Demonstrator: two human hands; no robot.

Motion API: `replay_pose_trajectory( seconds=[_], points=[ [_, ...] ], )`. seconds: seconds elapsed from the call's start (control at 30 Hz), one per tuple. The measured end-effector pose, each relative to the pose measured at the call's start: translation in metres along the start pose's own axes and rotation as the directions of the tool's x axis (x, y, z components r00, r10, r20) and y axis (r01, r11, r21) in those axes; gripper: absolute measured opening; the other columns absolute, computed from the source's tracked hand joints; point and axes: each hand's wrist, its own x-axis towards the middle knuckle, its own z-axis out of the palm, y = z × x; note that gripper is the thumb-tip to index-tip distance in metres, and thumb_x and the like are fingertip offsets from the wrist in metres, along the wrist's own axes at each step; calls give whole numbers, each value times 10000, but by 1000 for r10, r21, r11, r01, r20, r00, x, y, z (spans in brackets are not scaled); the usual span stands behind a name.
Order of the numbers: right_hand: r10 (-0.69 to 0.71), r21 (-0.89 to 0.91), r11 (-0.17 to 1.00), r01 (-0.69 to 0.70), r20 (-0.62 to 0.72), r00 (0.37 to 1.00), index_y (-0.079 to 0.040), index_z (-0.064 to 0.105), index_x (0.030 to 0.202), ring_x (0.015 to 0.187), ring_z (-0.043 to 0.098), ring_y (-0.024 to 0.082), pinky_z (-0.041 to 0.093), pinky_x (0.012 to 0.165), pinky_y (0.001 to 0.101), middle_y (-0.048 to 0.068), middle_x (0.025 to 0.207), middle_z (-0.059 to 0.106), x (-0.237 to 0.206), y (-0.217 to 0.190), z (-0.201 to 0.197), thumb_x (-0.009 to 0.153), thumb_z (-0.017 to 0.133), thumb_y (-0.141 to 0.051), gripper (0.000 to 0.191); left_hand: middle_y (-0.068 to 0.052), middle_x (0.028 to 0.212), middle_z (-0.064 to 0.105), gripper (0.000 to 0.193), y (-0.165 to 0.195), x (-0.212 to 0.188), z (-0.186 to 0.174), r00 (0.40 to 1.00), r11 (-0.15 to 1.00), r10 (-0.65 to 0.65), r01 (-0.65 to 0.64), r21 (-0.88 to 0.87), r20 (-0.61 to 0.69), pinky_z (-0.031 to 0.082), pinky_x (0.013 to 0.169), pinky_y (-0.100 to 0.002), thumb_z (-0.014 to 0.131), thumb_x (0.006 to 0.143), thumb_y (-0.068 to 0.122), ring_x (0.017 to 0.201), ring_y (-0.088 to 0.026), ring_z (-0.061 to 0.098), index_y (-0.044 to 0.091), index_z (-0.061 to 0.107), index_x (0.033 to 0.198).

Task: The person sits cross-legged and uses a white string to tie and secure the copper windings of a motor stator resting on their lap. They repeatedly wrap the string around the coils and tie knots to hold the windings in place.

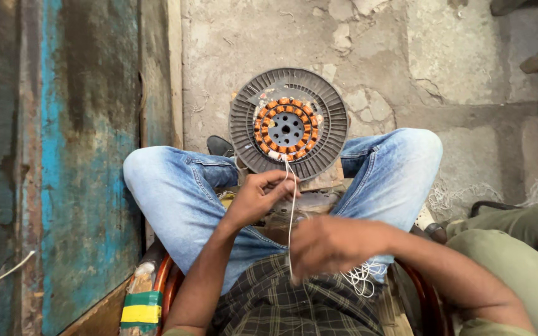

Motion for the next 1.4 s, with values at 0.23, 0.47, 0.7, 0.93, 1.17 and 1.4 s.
replay_pose_trajectory(
  seconds=[0.23,0.47,0.7,0.93,1.17,1.4],
  points=[
    [-55,148,989,14,279,959,-89,724,1083,940,674,218,505,823,370,39,970,705,-2,-17,24,1079,652,-296,219,-55,874,763,219,-12,-2,1,989,993,-36,51,-102,146,578,744,-252,686,1016,187,796,-83,697,-23,748,1020],
    [777,1,401,-916,-531,339,-34,790,824,527,619,154,472,530,324,77,619,699,-17,44,-15,989,708,-314,336,-42,779,748,205,4,-9,-5,913,996,-79,90,-10,399,545,639,-245,754,926,206,688,-91,683,7,776,972],
    [733,316,648,-693,-505,456,-9,758,1100,641,634,52,515,577,231,1,751,744,-27,74,-5,927,723,-213,270,-41,839,763,253,4,-13,-7,870,990,46,-104,92,491,560,675,-257,768,932,265,744,-82,685,19,780,991],
    [447,185,893,-411,-245,861,-86,792,986,685,710,116,566,616,293,27,791,757,-32,20,-16,947,737,-238,166,-14,786,706,330,-14,-2,-8,961,981,-61,108,-162,269,548,663,-249,583,1064,296,713,-82,655,1,730,1074],
    [-42,245,969,-38,316,948,-92,725,1012,851,697,201,534,727,343,50,902,713,-13,-18,11,1089,646,-311,245,-36,815,723,281,-11,-2,-2,977,979,-19,61,-195,212,566,716,-263,619,1052,239,751,-86,671,-4,757,1022],
    [599,-18,644,-765,-610,518,-68,788,1002,683,724,101,553,612,261,20,822,774,-20,44,-20,935,718,-240,197,-48,875,772,194,11,-11,-3,837,999,46,-33,-33,545,589,743,-266,693,989,191,791,-97,717,15,774,989]
  ],
)
